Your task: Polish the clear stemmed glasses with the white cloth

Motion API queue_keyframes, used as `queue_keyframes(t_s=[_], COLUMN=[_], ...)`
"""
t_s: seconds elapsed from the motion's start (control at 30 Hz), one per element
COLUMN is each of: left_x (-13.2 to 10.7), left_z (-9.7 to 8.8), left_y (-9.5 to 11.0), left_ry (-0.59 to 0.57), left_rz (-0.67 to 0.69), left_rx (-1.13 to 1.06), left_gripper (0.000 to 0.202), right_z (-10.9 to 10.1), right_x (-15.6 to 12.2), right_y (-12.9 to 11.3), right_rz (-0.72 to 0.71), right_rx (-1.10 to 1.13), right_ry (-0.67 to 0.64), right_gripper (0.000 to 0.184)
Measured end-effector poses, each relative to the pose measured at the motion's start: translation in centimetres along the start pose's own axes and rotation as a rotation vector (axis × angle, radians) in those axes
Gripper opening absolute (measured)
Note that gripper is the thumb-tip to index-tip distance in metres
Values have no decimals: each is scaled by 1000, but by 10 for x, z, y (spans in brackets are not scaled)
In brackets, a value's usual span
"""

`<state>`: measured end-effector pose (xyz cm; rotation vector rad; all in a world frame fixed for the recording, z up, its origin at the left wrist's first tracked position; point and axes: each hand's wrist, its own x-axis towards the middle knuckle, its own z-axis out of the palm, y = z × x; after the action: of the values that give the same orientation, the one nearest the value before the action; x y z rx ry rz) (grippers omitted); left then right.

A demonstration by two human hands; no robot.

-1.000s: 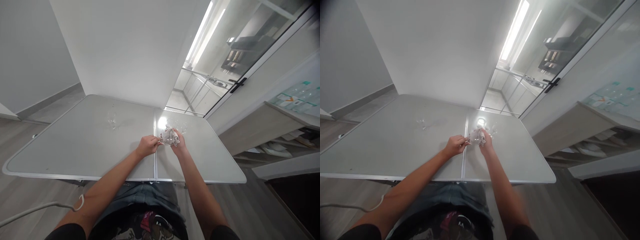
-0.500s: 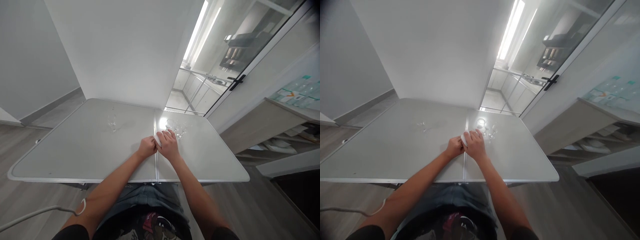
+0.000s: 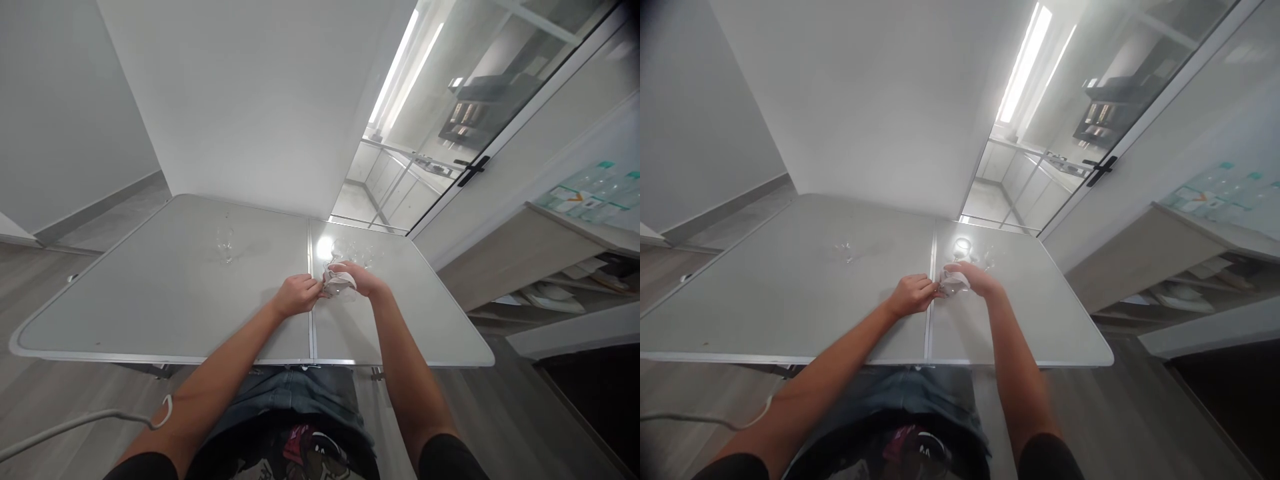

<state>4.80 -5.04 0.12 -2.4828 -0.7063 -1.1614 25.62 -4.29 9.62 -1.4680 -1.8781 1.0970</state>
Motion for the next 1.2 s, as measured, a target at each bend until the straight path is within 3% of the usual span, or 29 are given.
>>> queue_keyframes(t_s=[0.1, 0.17, 0.3, 0.43, 0.5, 0.57, 0.73, 0.87, 1.03, 1.2], left_x=[-2, -4, -6, -5, -5, -7, -9, -9, -8, -6], left_z=[3, 6, 14, 20, 20, 20, 22, 23, 15, 6], left_y=[-3, -6, -12, -11, -11, -11, -15, -15, -12, -8], left_ry=[-3, 13, 132, 132, 97, 61, -5, -30, -49, -120], left_rz=[-39, -121, -391, -593, -638, -667, -667, -576, -339, -130], left_rx=[-40, -83, -77, 7, 8, 3, 28, 32, -39, -200], left_gripper=[21, 22, 24, 27, 28, 28, 18, 18, 22, 27], right_z=[6, 16, 57, 111, 129, 134, 107, 73, 39, 11], right_x=[6, 11, 20, 21, 18, 16, 17, 19, 27, 28], right_y=[22, 36, 45, 29, 21, 18, 19, 4, -15, -4], right_rz=[52, 51, -9, -76, -147, -282, -599, -634, -335, -117], right_rx=[383, 490, 528, 623, 467, 184, -544, -757, -720, -232], right_ry=[-197, -144, 181, 666, 836, 875, 622, 408, 142, -208], right_gripper=[44, 44, 41, 49, 51, 53, 47, 35, 21, 21])
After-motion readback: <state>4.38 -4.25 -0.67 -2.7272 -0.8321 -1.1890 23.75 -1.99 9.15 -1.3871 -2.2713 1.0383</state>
